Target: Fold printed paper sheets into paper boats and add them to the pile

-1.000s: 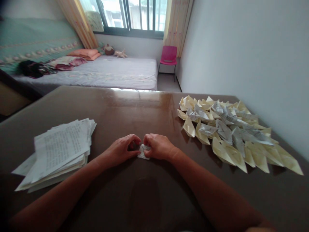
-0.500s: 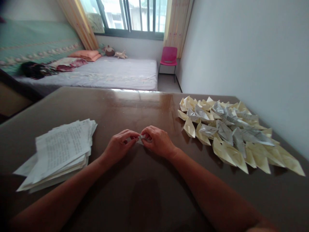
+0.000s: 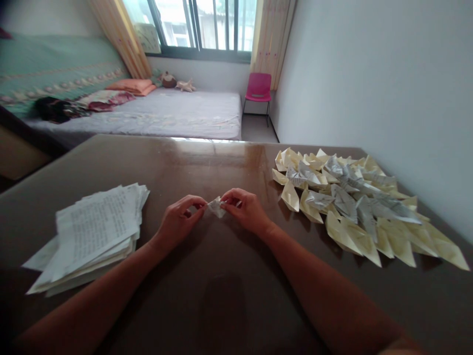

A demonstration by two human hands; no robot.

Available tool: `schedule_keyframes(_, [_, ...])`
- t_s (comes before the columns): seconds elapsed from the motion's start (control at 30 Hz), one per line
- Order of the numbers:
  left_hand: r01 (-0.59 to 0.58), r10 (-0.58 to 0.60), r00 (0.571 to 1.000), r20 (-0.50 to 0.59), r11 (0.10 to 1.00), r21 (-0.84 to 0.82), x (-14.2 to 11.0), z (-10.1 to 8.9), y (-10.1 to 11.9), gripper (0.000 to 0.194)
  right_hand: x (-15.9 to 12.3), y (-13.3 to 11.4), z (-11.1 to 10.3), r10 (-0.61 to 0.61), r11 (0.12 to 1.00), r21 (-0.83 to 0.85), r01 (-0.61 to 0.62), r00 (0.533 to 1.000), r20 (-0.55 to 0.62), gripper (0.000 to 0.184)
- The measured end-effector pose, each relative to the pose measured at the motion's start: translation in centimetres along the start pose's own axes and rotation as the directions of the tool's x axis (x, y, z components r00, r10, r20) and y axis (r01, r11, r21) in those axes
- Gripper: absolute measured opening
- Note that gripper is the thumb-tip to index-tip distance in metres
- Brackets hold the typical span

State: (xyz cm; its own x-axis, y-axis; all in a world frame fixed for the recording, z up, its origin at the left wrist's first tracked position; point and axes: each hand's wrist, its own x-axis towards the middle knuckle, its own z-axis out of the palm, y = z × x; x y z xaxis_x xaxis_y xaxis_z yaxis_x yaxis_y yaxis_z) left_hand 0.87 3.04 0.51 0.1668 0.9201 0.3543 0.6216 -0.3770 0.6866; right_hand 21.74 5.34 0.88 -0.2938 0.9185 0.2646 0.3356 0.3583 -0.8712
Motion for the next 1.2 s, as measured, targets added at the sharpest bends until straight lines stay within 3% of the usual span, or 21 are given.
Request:
schedule_keyframes(0.17, [0.123,-0.131,0.991,-0.036,0.977,-0.174,0.4,0.2,-0.6,0.012,0.6,0.9,-0.5,0.126,0.941,0.323,-0.099,0.990,-0.065,0.020])
schedule_keyframes(0.3, [0.173,-0.186,0.983,-0.010,0.935,-0.310,0.7,0.2,-1.4,0.014,0.8,1.5,-0.7,0.250,0.783,0.588,-0.203,0.968,0.003,0.027])
schedule_keyframes(0.43, [0.189,-0.188,0.981,0.035,0.918,-0.350,0.8,0.1,-1.8,0.016,0.8,2.0,-0.6,0.325,0.659,0.703,-0.266,0.944,0.053,0.032])
schedule_keyframes(0.53, [0.148,-0.137,0.989,0.058,0.940,-0.307,0.7,0.1,-1.5,0.014,0.7,1.8,-0.4,0.295,0.694,0.675,-0.250,0.954,0.050,0.028])
schedule_keyframes(0.7, [-0.100,0.122,0.989,0.087,0.970,-0.222,0.3,0.4,-1.0,0.032,0.4,0.9,0.2,0.260,0.754,0.615,-0.231,0.965,0.043,0.025])
schedule_keyframes(0.77, [-0.142,0.169,0.977,0.129,0.970,-0.197,0.1,0.6,-1.1,0.029,0.3,0.7,0.5,0.248,0.751,0.619,-0.229,0.967,0.057,0.025])
schedule_keyframes(0.9, [-0.095,0.123,0.984,0.127,0.974,-0.206,0.2,0.6,-1.4,0.009,0.2,1.1,0.7,0.210,0.732,0.642,-0.229,0.972,0.108,0.024])
schedule_keyframes(1.03, [-0.033,0.045,0.997,0.057,0.982,-0.188,0.5,0.3,-1.6,0.008,0.2,1.7,0.5,0.219,0.734,0.635,-0.241,0.969,0.115,0.025])
schedule_keyframes(1.13, [-0.027,0.032,0.999,0.029,0.986,-0.166,0.6,0.3,-1.8,0.007,0.2,1.5,-0.2,0.177,0.814,0.543,-0.204,0.979,0.102,0.022])
schedule_keyframes(1.2, [-0.058,0.063,0.997,0.035,0.990,-0.130,0.5,0.3,-1.9,0.007,0.3,1.0,-0.8,0.048,0.925,0.373,-0.079,0.995,0.091,0.025])
